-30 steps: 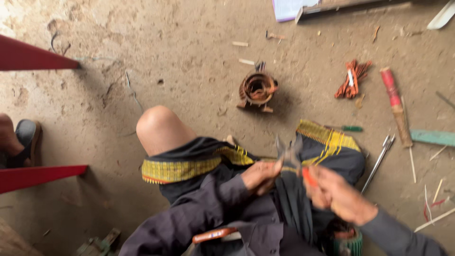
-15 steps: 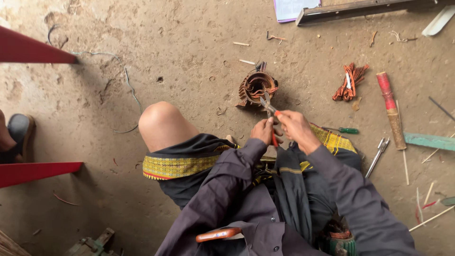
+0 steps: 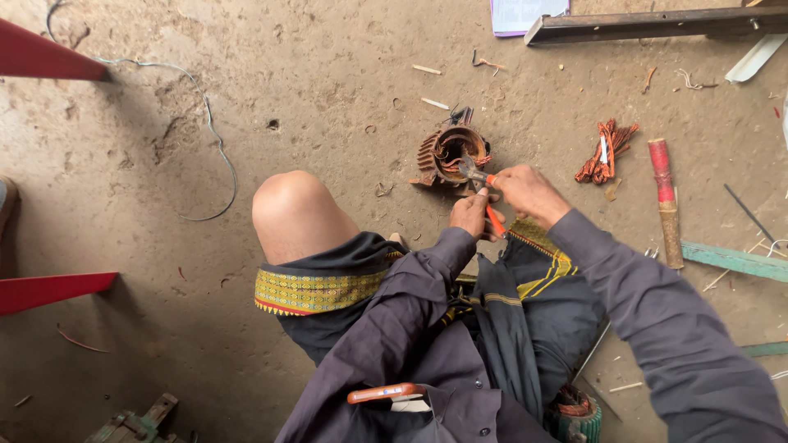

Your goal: The person sits on the floor and uses pliers to pull and adjust copper wires inside a cylindrical electrical component. They repeatedly grip, twist, and reposition the wires within the component's slots.

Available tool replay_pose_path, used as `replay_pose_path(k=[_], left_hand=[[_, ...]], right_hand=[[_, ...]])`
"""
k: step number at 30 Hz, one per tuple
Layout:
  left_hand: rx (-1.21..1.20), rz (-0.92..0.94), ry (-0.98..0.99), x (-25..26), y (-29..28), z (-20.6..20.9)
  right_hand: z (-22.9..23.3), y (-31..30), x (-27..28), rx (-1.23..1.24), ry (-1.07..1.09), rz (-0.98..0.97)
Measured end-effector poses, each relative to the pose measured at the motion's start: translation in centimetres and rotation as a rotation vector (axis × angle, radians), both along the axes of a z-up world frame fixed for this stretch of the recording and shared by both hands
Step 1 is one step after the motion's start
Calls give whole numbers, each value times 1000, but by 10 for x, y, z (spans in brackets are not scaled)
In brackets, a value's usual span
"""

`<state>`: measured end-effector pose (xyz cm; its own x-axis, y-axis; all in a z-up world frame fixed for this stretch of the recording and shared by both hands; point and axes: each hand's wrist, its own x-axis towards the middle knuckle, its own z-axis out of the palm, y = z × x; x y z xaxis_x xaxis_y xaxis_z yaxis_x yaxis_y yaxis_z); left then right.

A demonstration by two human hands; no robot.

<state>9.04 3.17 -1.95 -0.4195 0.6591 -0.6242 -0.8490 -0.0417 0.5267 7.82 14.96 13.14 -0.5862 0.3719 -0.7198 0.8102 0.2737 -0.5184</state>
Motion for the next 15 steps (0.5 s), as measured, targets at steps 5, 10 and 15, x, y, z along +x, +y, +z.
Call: replay_pose_path(k=[5, 10, 15], left_hand=[[78, 44, -141, -11, 11, -4], [138, 128, -248, -21, 24, -4], [185, 170, -275, -26, 31, -8]], right_hand=[[19, 4, -45, 190, -235, 266], [8, 12, -89, 214, -360, 497], [-17, 31, -119, 146, -443, 396]])
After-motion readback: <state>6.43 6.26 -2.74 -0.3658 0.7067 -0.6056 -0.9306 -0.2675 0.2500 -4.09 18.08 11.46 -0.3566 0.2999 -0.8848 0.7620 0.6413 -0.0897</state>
